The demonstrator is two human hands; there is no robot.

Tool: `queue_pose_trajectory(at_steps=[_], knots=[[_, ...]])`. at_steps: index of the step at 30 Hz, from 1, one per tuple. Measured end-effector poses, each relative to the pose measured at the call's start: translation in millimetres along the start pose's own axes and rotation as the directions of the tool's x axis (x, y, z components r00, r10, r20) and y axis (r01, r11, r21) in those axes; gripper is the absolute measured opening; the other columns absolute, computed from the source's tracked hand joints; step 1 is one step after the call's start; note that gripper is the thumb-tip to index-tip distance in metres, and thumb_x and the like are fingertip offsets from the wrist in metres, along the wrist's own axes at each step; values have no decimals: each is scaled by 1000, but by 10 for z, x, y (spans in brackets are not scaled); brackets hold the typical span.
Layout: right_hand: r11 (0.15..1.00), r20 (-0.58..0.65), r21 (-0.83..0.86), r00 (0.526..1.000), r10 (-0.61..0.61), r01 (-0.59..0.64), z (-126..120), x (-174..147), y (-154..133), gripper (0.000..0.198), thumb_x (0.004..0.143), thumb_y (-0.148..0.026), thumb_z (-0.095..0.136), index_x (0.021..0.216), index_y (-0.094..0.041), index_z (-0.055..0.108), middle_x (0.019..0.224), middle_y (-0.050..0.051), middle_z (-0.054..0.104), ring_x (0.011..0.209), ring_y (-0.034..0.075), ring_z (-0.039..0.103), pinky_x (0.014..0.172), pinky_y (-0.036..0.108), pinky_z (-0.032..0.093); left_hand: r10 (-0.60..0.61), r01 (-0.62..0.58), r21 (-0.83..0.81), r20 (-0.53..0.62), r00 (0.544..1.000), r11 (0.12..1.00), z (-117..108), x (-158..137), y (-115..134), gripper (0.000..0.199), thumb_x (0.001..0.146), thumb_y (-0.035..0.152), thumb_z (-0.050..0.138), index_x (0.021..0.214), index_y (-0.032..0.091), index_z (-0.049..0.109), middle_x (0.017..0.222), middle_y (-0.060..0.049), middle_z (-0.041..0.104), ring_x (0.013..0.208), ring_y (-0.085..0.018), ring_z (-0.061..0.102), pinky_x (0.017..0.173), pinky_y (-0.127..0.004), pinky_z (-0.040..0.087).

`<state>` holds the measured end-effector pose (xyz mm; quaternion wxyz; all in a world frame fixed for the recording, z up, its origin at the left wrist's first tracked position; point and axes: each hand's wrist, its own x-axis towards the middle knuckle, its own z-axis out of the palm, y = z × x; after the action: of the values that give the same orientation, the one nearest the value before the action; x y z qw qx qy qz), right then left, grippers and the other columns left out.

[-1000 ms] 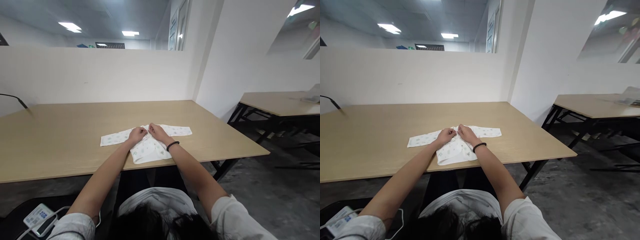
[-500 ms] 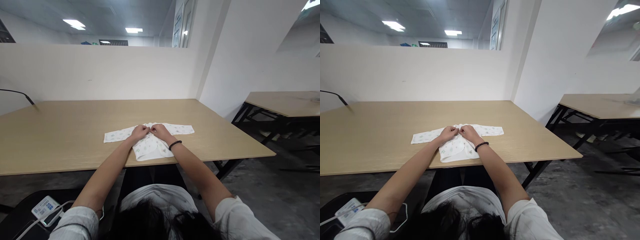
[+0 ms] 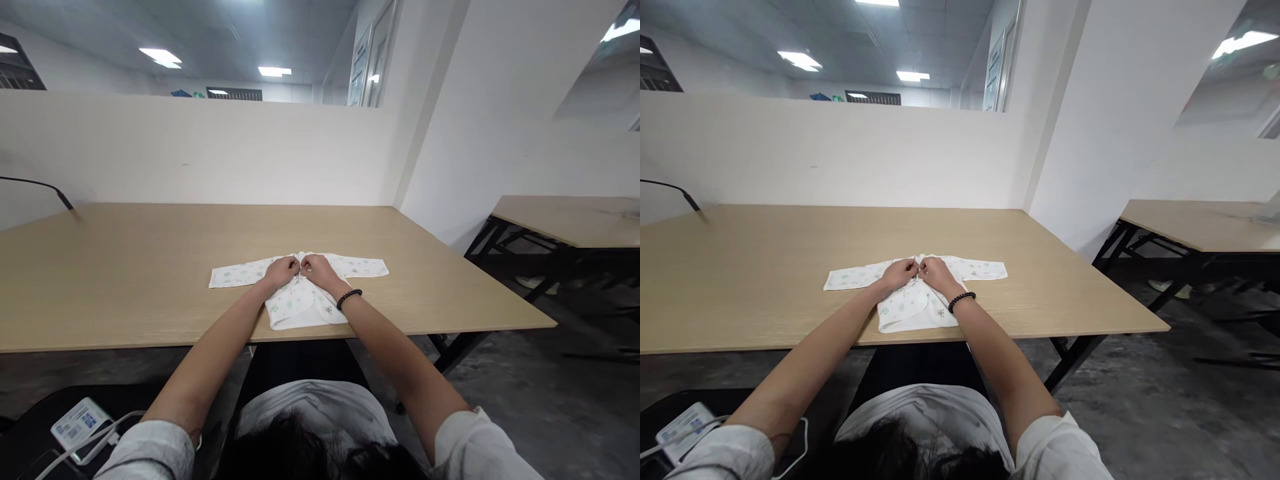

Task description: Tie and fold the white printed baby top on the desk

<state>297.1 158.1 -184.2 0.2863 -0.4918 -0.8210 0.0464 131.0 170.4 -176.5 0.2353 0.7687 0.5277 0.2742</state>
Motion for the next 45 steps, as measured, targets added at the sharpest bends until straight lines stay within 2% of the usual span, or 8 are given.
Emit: queue_pose_trajectory(at_steps=[9, 19, 23, 26, 29, 33, 37, 45], knots=[[1000, -24, 25, 1000, -1, 2, 69, 44, 36, 12, 84, -3, 56, 81, -14, 58, 83, 5, 61, 76, 16, 54, 67, 24, 36, -59, 58, -37, -49, 997, 998, 17, -11, -12, 15, 79, 26, 55, 69, 17, 62, 62, 0, 61, 61, -13, 50, 56, -25, 28], [981, -7, 163, 994, -110, 109, -40, -55, -18, 16, 85, -2, 50, 84, -16, 58, 90, 4, 61, 87, 15, 56, 81, 23, 41, -34, 27, -76, -101, 994, 997, 43, 2, -56, 13, 78, 27, 61, 71, 15, 63, 63, -1, 61, 63, -13, 52, 59, -23, 35], [974, -42, 225, 999, 4, 6, -128, -70, -6, 9, 85, -11, 51, 87, -16, 58, 94, 5, 63, 88, 16, 57, 81, 25, 43, 10, -18, -72, -113, 993, 997, 29, -36, -47, 10, 78, 23, 59, 83, 16, 65, 69, -1, 63, 65, -13, 54, 62, -23, 37], [963, -73, 245, 988, 134, -112, -246, -151, -20, 10, 89, -23, 52, 93, -15, 56, 96, 7, 63, 81, 16, 56, 71, 26, 43, 77, -83, -52, -109, 991, 995, -20, -98, 17, 9, 79, 22, 58, 81, 17, 65, 74, -2, 64, 69, -14, 54, 66, -24, 39], [949, 31, 240, 979, 202, -204, -335, -338, -115, 23, 85, -37, 65, 90, -17, 57, 88, 4, 64, 72, 15, 55, 62, 24, 39, 148, -152, -33, -91, 985, 988, -77, -197, 103, 8, 76, 21, 57, 75, 17, 64, 78, -4, 65, 74, -16, 54, 69, -25, 39], [936, 143, 156, 945, 294, -315, -334, -519, -300, 17, 80, -27, 72, 84, -17, 59, 86, 3, 66, 76, 15, 58, 61, 23, 37, 186, -184, -59, 27, 982, 981, -105, -326, 164, 10, 72, 23, 57, 71, 16, 65, 73, -3, 65, 68, -15, 55, 64, -25, 40], [925, 134, 140, 933, 334, -352, -305, -469, -390, 2, 84, -15, 62, 83, -16, 61, 85, 4, 67, 76, 16, 59, 61, 23, 36, 166, -159, -75, 111, 980, 984, -102, -348, 156, 20, 70, 27, 59, 82, 16, 71, 77, -3, 69, 67, -14, 58, 62, -23, 42], [944, 75, 58, 944, 320, -324, -436, -509, -542, 10, 93, -20, 59, 94, -16, 67, 97, 6, 70, 87, 17, 62, 69, 22, 39, 224, -206, -135, 142, 964, 969, -197, -344, 205, 44, 68, 55, 59, 81, 16, 73, 81, -7, 72, 75, -21, 62, 66, -27, 47]])
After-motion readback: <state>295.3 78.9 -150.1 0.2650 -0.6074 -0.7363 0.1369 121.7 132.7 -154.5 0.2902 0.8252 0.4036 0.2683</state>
